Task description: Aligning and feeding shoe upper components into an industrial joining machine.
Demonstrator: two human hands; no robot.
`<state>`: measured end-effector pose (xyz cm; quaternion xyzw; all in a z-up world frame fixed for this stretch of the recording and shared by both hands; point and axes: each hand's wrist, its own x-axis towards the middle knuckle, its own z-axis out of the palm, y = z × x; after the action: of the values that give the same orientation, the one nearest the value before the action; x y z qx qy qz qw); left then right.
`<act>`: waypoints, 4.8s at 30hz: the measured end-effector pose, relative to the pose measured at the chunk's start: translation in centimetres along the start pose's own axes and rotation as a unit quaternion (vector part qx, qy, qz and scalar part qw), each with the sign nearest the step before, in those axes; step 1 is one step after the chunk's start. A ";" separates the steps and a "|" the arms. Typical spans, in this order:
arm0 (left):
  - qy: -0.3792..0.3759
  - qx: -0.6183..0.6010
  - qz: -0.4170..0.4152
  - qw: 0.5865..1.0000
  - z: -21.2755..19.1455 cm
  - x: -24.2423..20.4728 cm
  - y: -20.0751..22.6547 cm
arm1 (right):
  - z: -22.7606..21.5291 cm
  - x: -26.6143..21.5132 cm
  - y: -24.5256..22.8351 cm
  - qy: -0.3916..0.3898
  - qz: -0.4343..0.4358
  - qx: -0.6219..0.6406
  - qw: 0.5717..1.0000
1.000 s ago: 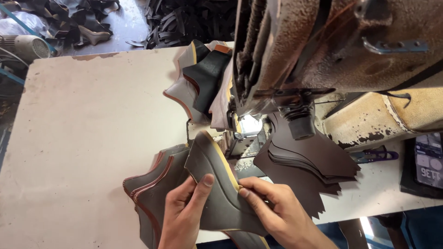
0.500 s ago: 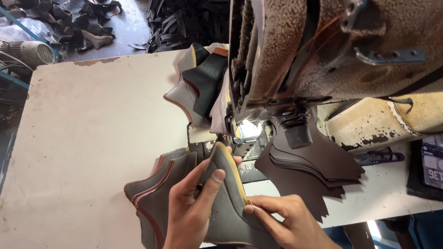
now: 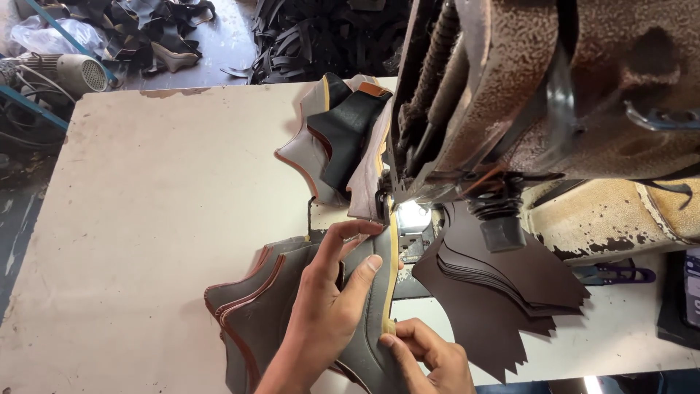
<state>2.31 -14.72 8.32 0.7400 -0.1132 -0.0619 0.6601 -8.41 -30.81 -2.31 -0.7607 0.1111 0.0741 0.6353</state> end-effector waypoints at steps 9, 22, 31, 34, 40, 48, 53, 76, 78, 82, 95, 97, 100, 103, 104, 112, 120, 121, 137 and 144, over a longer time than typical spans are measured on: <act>0.032 -0.019 0.029 0.999 0.7 1.4 -1.9 | -0.2 0.4 -2.9 0.049 -0.048 -0.014 0.998; 0.006 -0.057 -0.037 0.998 -2.8 0.6 -0.3 | -1.1 3.3 -9.8 0.080 -0.059 -0.017 0.995; 0.144 -0.059 -0.029 0.987 -1.0 2.1 0.4 | -2.7 3.7 -8.6 0.104 -0.057 -0.016 0.993; 0.174 -0.018 -0.069 0.982 -0.5 0.5 -0.4 | -1.9 4.1 -9.3 0.104 -0.026 0.028 0.994; 0.093 -0.078 -0.087 0.989 0.1 -1.2 -2.3 | -0.5 4.5 -8.6 0.069 0.036 0.136 0.988; 0.050 -0.104 -0.072 0.991 -0.9 0.1 -2.7 | 0.2 5.2 -9.1 0.013 0.015 0.186 0.982; 0.086 -0.191 -0.013 0.978 0.3 2.2 -3.5 | -0.8 5.7 -10.5 0.022 -0.028 0.140 0.989; -0.007 0.499 -0.227 0.836 1.9 -6.5 -10.1 | -15.9 9.3 -4.2 0.259 -0.018 -0.393 0.882; -0.025 0.468 -0.282 0.837 2.3 -6.5 -9.8 | -16.2 8.1 -4.8 0.273 -0.055 -0.371 0.886; 0.045 0.386 -0.102 0.916 1.5 -7.3 -9.4 | -16.7 7.6 -3.2 0.287 -0.142 -0.344 0.883; 0.173 -0.065 -0.197 0.963 -0.5 -8.1 -5.9 | -9.4 1.8 -7.4 0.222 -0.151 -0.215 0.939; 0.186 -0.064 -0.192 0.962 0.2 -7.5 -4.4 | -6.5 0.1 -5.3 0.131 -0.130 -0.127 0.975; 0.222 -0.028 -0.189 0.956 1.1 -7.3 -3.3 | -3.0 -1.7 -3.7 -0.019 -0.027 0.019 0.999; 0.265 0.054 -0.090 0.959 1.1 -7.9 -3.4 | -1.2 -2.0 -5.5 -0.054 0.017 0.016 0.998; 0.280 0.098 0.013 0.955 1.2 -7.9 -3.5 | -1.1 -1.8 -6.6 -0.029 -0.018 -0.043 0.998; 0.066 -0.302 -0.236 0.921 -1.0 -8.4 -6.6 | -4.3 -1.3 -7.5 -0.148 -0.136 -0.126 0.971; -0.057 -0.253 -0.187 0.947 1.6 -7.2 -6.6 | -6.7 -0.4 -6.3 -0.132 -0.117 -0.124 0.976; -0.051 -0.314 -0.191 0.928 1.4 -7.0 -5.9 | -6.6 -0.4 -6.0 -0.127 -0.134 -0.130 0.974; -0.043 -0.215 -0.102 0.970 1.9 -2.3 -1.2 | -5.2 0.2 -0.8 0.022 -0.245 -0.136 0.960; -0.015 -0.053 -0.011 0.998 2.1 -0.5 -0.3 | -3.3 0.2 -0.8 -0.009 -0.069 -0.032 0.997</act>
<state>1.34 -16.54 7.78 0.7042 -0.1120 -0.0860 0.6959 -8.08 -33.96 -0.95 -0.7858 0.0501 0.0400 0.6152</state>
